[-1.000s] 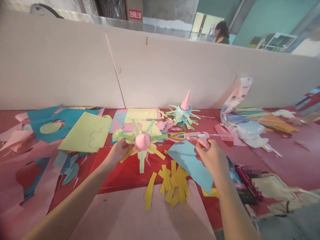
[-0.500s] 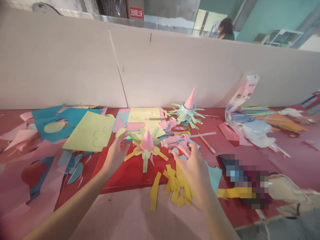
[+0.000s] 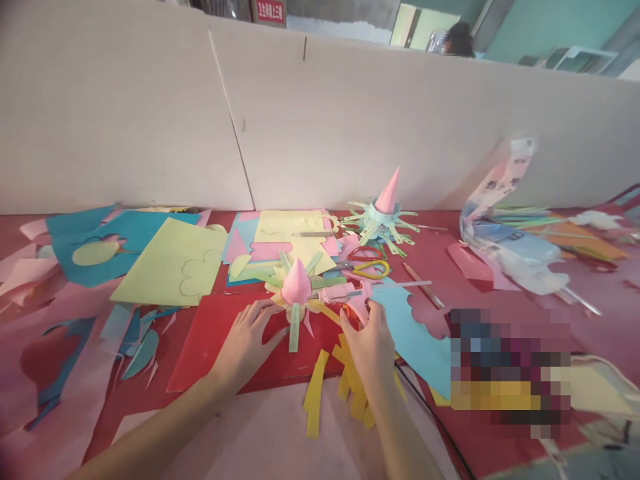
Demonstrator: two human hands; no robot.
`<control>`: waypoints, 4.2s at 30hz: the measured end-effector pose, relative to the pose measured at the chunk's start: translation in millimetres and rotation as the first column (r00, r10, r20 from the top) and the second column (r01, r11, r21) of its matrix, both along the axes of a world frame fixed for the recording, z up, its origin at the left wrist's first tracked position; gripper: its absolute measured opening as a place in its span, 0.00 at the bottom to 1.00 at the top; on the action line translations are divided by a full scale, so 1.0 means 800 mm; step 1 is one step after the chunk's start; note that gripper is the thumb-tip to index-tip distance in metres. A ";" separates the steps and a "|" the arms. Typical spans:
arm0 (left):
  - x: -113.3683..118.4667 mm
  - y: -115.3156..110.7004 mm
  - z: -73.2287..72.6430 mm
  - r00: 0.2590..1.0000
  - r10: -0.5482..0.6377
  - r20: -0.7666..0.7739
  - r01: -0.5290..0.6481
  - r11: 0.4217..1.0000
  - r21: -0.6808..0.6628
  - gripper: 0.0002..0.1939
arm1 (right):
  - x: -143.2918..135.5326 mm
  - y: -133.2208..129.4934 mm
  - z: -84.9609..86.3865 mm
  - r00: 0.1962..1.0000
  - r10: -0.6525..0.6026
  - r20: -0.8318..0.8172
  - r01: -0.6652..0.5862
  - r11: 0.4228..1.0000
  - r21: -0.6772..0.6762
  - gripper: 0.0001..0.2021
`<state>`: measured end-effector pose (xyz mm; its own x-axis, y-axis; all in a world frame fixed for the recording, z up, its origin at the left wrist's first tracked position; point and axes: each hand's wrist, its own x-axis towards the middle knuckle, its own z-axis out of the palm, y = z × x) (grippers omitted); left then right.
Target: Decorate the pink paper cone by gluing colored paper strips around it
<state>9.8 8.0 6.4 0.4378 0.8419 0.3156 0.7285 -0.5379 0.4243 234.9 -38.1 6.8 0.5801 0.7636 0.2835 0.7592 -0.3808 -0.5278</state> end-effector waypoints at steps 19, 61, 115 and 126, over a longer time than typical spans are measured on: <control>-0.011 -0.009 0.005 0.941 -0.300 0.158 0.311 0.949 -0.049 0.13 | -0.010 -0.003 -0.010 0.992 0.010 0.122 -0.013 1.000 0.026 0.27; -0.015 -0.008 -0.001 0.825 -0.558 0.083 0.561 0.828 -0.015 0.15 | -0.002 -0.012 -0.008 0.936 0.226 0.268 -0.235 0.972 0.002 0.13; -0.011 -0.013 0.013 0.795 -0.599 0.101 0.584 0.799 0.144 0.08 | 0.009 -0.011 -0.001 0.892 0.413 0.184 -0.424 0.905 0.026 0.10; -0.014 -0.015 0.010 0.976 -0.203 0.082 0.185 0.964 0.191 0.13 | 0.011 -0.008 0.031 0.944 -0.103 -0.313 0.118 0.993 0.027 0.18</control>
